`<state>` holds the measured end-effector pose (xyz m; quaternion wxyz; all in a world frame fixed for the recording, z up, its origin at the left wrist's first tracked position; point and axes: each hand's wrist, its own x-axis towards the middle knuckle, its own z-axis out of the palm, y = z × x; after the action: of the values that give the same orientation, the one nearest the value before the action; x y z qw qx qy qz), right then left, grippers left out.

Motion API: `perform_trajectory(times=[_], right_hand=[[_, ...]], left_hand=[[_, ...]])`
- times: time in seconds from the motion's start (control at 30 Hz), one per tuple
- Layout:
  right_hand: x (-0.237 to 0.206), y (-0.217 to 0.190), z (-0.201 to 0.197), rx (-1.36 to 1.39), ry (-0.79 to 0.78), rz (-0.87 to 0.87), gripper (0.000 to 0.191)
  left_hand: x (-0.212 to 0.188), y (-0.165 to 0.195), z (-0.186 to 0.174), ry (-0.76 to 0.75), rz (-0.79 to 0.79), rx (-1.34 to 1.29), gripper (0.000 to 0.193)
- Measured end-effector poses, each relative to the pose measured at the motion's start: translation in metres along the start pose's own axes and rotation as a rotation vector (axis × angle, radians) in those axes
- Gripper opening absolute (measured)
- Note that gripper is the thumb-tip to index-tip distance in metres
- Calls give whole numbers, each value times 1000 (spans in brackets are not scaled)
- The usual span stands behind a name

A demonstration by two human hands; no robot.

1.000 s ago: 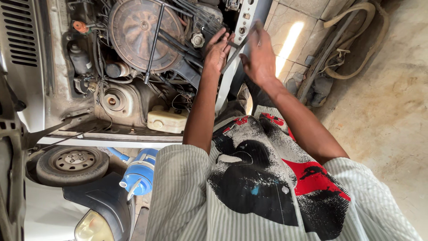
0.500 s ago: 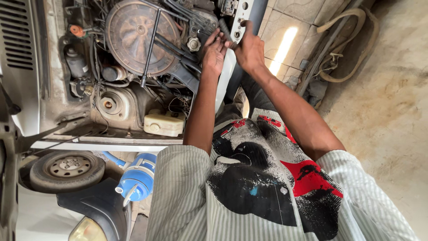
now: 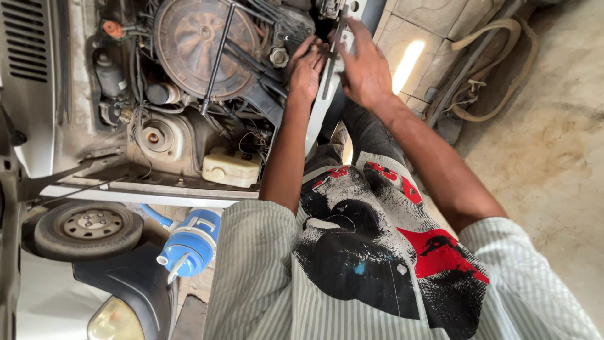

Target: The person uses a wrench to tighten bolts on the front bumper of a car with the hood open. They work on both sides of the bumper, adjusting their position and using the tool to secure the bumper to the vehicle frame.

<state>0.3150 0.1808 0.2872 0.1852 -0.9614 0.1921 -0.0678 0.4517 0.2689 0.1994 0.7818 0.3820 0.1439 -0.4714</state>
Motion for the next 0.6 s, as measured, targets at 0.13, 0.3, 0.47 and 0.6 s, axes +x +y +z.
perform_trajectory(times=[0.13,0.3,0.47,0.6], right_hand=[[5,12,-8,-290,3,-339,65],[16,30,12,-517,-76,-473,53],[24,24,28,-193,-133,-139,44],[28,3,38,197,-134,501,58]], left_hand=[[2,3,1,-30,-39,35,44],[-3,3,2,-624,-19,-335,36],[-2,-2,1,-129,-7,12,43],[-8,-4,3,-104,-60,0,46]])
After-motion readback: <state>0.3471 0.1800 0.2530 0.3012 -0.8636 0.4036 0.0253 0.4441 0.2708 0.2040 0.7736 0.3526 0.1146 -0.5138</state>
